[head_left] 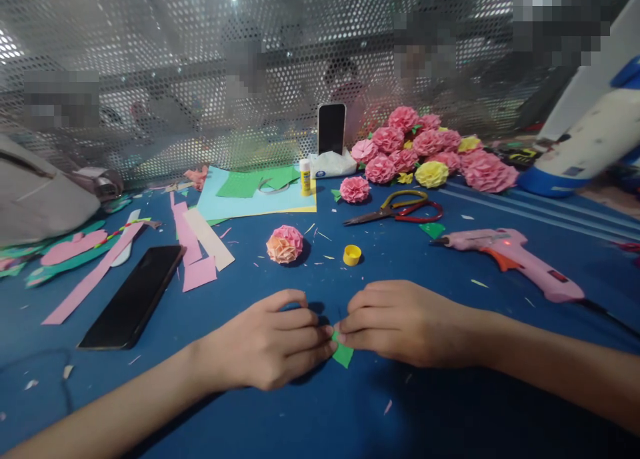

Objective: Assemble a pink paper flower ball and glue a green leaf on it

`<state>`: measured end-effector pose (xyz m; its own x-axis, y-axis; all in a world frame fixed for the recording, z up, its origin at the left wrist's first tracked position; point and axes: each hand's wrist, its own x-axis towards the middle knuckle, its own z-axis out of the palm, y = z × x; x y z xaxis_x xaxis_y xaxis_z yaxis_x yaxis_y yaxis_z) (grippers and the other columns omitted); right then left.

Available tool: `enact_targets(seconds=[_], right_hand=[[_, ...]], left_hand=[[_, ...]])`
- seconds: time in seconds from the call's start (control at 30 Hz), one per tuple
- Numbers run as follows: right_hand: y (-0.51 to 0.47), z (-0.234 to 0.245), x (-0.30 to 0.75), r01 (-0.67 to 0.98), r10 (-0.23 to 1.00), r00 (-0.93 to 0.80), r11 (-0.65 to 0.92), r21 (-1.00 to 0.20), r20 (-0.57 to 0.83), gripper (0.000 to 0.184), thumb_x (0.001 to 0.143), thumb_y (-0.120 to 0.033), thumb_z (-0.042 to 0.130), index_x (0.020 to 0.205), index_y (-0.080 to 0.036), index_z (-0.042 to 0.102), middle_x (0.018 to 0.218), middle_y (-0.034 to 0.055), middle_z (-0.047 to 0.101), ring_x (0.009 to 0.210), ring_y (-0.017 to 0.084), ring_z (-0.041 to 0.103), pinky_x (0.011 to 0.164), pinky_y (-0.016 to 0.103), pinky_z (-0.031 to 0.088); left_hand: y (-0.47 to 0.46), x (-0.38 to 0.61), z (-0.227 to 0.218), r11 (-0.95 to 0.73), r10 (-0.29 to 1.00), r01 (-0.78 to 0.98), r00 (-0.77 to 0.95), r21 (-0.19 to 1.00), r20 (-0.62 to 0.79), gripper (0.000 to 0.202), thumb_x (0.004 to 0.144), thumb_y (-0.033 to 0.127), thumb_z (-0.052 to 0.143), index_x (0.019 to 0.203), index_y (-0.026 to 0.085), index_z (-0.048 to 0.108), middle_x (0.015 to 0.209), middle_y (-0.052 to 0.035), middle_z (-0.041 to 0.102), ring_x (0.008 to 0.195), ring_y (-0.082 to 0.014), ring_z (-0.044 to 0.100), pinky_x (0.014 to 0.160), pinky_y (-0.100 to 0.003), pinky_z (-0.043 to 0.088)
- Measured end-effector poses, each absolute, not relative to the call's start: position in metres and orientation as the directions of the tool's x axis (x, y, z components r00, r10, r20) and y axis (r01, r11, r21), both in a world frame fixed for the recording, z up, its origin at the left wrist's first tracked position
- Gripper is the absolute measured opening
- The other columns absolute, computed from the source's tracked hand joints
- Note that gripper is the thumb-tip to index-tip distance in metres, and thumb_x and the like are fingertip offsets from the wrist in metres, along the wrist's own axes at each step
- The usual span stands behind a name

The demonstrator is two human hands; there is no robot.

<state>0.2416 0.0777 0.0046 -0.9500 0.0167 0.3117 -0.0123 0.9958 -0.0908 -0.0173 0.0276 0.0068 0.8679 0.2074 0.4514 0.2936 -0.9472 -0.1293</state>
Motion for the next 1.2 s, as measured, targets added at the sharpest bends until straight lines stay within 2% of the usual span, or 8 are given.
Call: enact_targets(seconds=[0.23,0.4,0.53,0.67,0.83,0.97,1.1,1.2], right_hand=[[0.070,0.011,0.241,0.123,0.119,-0.944,0.992,-0.009,0.307,0.030,0.102,-0.034,0.046,0.117,-0.019,0.067,0.111,0.0059,0.070,0.103,0.022,0.056,0.082,0.038,0.042],[0.064,0.023,0.240,0.150,0.152,-0.953,0.988,-0.031,0.261,0.027,0.100,-0.025,0.047,0.107,-0.014,0.070,0.107,0.0060,0.071,0.102,0.022,0.056,0.079,0.038,0.040],[0.066,0.035,0.243,0.170,0.187,-0.953,0.981,-0.092,0.238,0.023,0.096,-0.019,0.049,0.099,-0.017,0.072,0.111,0.0070,0.071,0.115,0.024,0.055,0.087,0.039,0.039],[0.070,0.032,0.246,0.155,0.181,-0.951,0.981,-0.120,0.250,0.021,0.096,-0.017,0.049,0.095,-0.018,0.070,0.115,0.0056,0.070,0.118,0.023,0.053,0.091,0.038,0.039],[0.072,0.014,0.241,0.203,0.223,-0.919,0.975,-0.094,0.326,0.028,0.097,-0.042,0.059,0.091,-0.015,0.063,0.107,0.0080,0.067,0.103,0.024,0.054,0.087,0.038,0.041],[0.068,0.007,0.236,0.264,0.291,-0.901,0.956,-0.126,0.322,0.015,0.099,-0.022,0.050,0.092,-0.015,0.061,0.099,0.0073,0.063,0.091,0.020,0.051,0.081,0.034,0.041],[0.063,0.008,0.234,0.358,0.428,-0.832,0.900,-0.249,0.352,0.011,0.094,-0.019,0.052,0.085,-0.015,0.057,0.090,0.0055,0.058,0.082,0.018,0.046,0.073,0.031,0.038],[0.062,0.009,0.234,0.383,0.483,-0.805,0.866,-0.321,0.344,0.013,0.092,-0.018,0.055,0.079,-0.016,0.053,0.088,0.0040,0.056,0.082,0.017,0.044,0.073,0.031,0.036]], left_hand=[[0.027,-0.024,0.010,-0.945,0.165,0.266,0.890,-0.189,0.426,0.024,0.101,0.013,0.048,0.105,0.013,0.071,0.098,-0.0056,0.079,0.088,-0.0154,0.070,0.096,-0.034,0.050],[0.026,-0.030,0.014,-0.949,0.167,0.255,0.906,-0.187,0.389,0.026,0.102,0.013,0.045,0.109,0.013,0.070,0.108,-0.0059,0.079,0.093,-0.0168,0.071,0.099,-0.035,0.046],[0.024,-0.034,0.014,-0.945,0.188,0.276,0.898,-0.175,0.399,0.023,0.102,0.016,0.047,0.108,0.014,0.070,0.104,-0.0048,0.080,0.090,-0.0163,0.071,0.099,-0.034,0.046],[0.023,-0.032,0.011,-0.954,0.212,0.283,0.869,-0.097,0.447,0.017,0.097,0.019,0.057,0.107,0.012,0.068,0.099,-0.0063,0.080,0.086,-0.0172,0.071,0.095,-0.036,0.047],[0.022,-0.018,0.007,-0.920,0.331,0.391,0.767,0.008,0.549,0.018,0.095,0.017,0.059,0.111,0.013,0.066,0.074,-0.0014,0.074,0.076,-0.0166,0.064,0.086,-0.035,0.047],[0.015,-0.012,0.006,-0.850,0.490,0.512,0.685,0.122,0.539,0.027,0.097,0.018,0.055,0.123,0.014,0.060,0.092,-0.0059,0.073,0.083,-0.0184,0.062,0.081,-0.035,0.046],[0.007,-0.011,0.006,-0.794,0.579,0.587,0.650,0.159,0.492,0.023,0.098,0.020,0.051,0.120,0.018,0.061,0.088,-0.0056,0.067,0.076,-0.0197,0.055,0.069,-0.034,0.042],[0.005,-0.008,0.004,-0.796,0.589,0.584,0.690,0.158,0.421,0.023,0.099,0.026,0.052,0.119,0.020,0.062,0.095,-0.0065,0.067,0.079,-0.0212,0.056,0.071,-0.036,0.043]])
